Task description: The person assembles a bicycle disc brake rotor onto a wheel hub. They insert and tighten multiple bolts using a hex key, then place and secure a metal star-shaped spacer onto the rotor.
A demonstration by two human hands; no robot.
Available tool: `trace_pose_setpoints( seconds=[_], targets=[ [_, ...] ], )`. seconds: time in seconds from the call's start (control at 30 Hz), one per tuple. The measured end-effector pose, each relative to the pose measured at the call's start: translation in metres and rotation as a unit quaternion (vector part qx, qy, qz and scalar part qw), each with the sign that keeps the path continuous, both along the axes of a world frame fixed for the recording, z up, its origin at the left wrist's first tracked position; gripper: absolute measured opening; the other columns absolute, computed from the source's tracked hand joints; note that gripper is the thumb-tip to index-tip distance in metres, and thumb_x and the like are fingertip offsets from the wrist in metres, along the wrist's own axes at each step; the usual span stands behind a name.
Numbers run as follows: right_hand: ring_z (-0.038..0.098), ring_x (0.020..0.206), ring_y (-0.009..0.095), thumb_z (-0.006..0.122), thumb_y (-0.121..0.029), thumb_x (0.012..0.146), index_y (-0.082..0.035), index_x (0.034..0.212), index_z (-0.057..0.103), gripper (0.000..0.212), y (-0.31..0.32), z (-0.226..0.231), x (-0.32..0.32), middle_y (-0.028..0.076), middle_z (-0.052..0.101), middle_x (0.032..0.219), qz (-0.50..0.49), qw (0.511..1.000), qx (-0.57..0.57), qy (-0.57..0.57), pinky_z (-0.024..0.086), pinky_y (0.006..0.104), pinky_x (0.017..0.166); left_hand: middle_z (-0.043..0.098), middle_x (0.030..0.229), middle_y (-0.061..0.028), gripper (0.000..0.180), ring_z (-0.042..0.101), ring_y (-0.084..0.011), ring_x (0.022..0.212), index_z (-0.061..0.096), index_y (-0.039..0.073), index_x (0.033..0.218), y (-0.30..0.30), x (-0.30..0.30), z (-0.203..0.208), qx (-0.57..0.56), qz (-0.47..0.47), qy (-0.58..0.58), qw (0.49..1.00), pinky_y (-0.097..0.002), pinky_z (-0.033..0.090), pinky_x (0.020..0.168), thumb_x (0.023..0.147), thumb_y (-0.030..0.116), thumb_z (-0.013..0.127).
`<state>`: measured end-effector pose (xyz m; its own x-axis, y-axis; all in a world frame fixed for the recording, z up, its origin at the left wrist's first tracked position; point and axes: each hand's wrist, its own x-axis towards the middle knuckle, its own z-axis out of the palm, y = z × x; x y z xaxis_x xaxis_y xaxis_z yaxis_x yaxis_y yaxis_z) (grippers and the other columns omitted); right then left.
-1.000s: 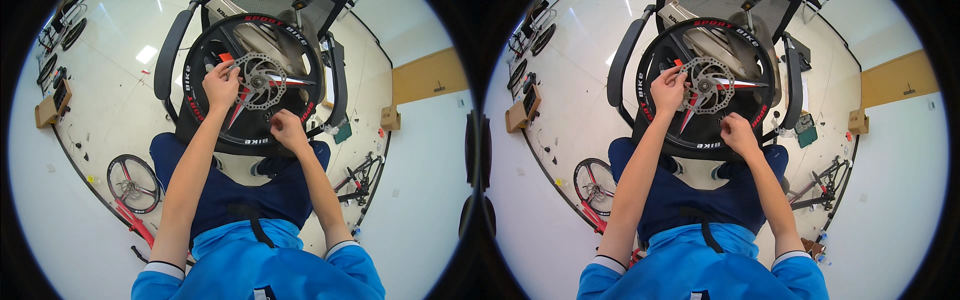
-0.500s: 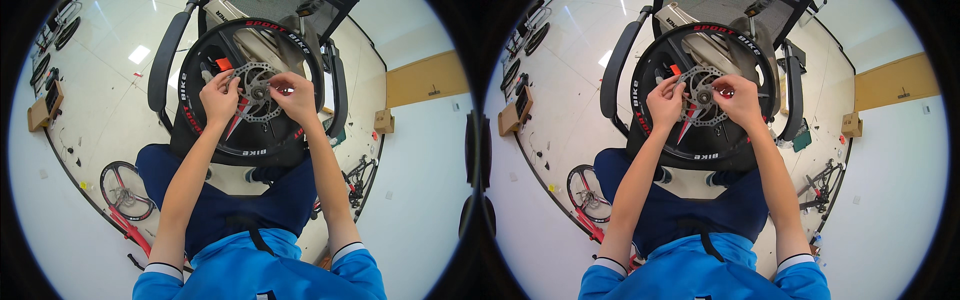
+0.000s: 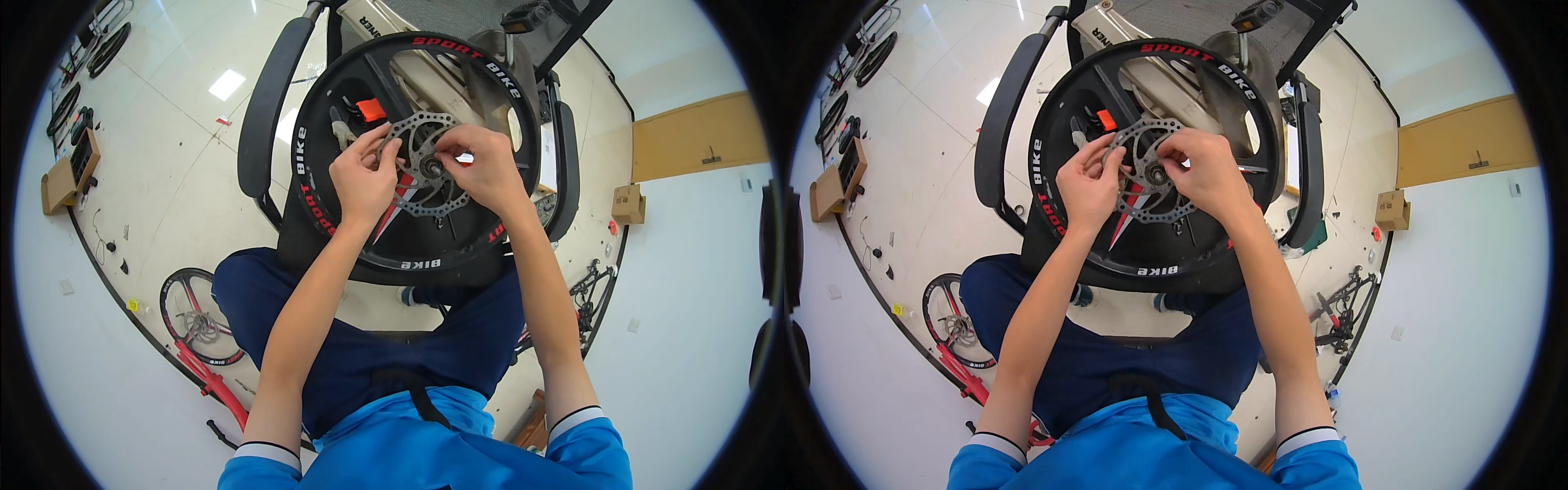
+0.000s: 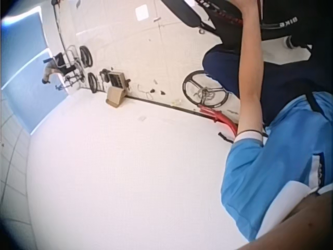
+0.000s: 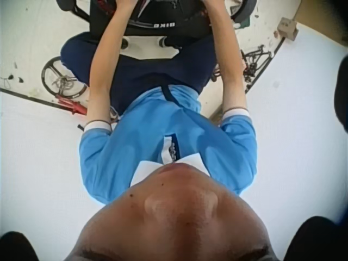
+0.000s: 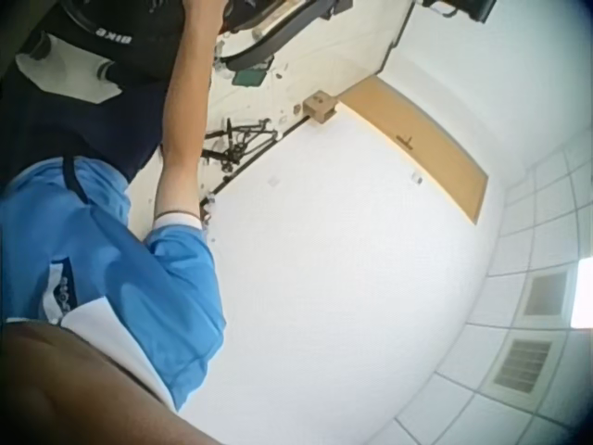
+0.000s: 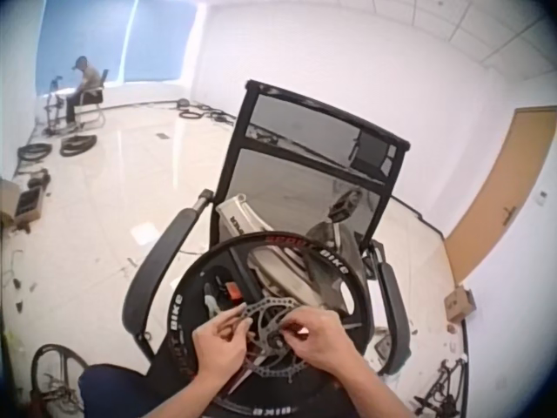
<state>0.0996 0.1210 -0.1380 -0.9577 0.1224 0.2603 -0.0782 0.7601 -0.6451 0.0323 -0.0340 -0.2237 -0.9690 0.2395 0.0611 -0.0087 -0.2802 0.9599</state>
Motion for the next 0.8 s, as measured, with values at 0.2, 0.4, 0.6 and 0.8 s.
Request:
trace_pose_setpoints(
  seconds=[0.2,0.4,0.6,0.8],
  targets=[
    [0.068,0.072,0.023,0.077,0.001,0.077,0.001,0.091,0.073,0.015,0.0044,0.0023,-0.0025,0.012,0.069,0.083,0.029,0.998,0.049,0.002,0.055,0.0323,0.068,0.074,0.094,-0.0113,0.028,0.071,-0.012,0.073,0.066,-0.009,0.118,-0.0021,-0.0013,-0.0017,0.006,-0.006,0.005,1.0,-0.0224,0.055,0.061,0.094,0.004,0.07],
    [0.064,0.069,0.019,0.078,-0.001,0.078,0.0,0.091,0.074,0.014,0.0024,0.0052,-0.0062,0.009,0.069,0.083,0.022,0.998,0.047,-0.031,0.052,0.0295,0.066,0.075,0.094,-0.0148,0.026,0.072,-0.0139,0.074,0.067,-0.011,0.116,-0.0017,-0.003,0.0021,0.02,-0.007,-0.002,1.0,-0.0236,0.057,0.065,0.092,-0.001,0.069],
    [0.063,0.068,0.018,0.08,-0.002,0.077,-0.001,0.091,0.075,0.015,0.0105,0.0045,-0.0051,0.008,0.068,0.081,0.032,0.998,0.045,-0.04,0.051,0.0287,0.064,0.075,0.094,-0.0147,0.026,0.072,-0.0135,0.074,0.067,-0.012,0.115,-0.0025,-0.0035,0.0025,0.013,-0.014,0.007,1.0,-0.0234,0.057,0.064,0.092,-0.001,0.069],
    [0.066,0.071,0.027,0.078,-0.004,0.076,-0.001,0.089,0.074,0.014,0.0052,0.0069,-0.0047,0.011,0.067,0.082,0.014,0.997,0.059,-0.044,0.053,0.0359,0.068,0.075,0.094,-0.0147,0.026,0.072,-0.0134,0.074,0.067,-0.011,0.116,-0.0023,-0.0033,0.0007,0.02,-0.018,-0.001,1.0,-0.0231,0.057,0.064,0.092,-0.001,0.069]
  ],
)
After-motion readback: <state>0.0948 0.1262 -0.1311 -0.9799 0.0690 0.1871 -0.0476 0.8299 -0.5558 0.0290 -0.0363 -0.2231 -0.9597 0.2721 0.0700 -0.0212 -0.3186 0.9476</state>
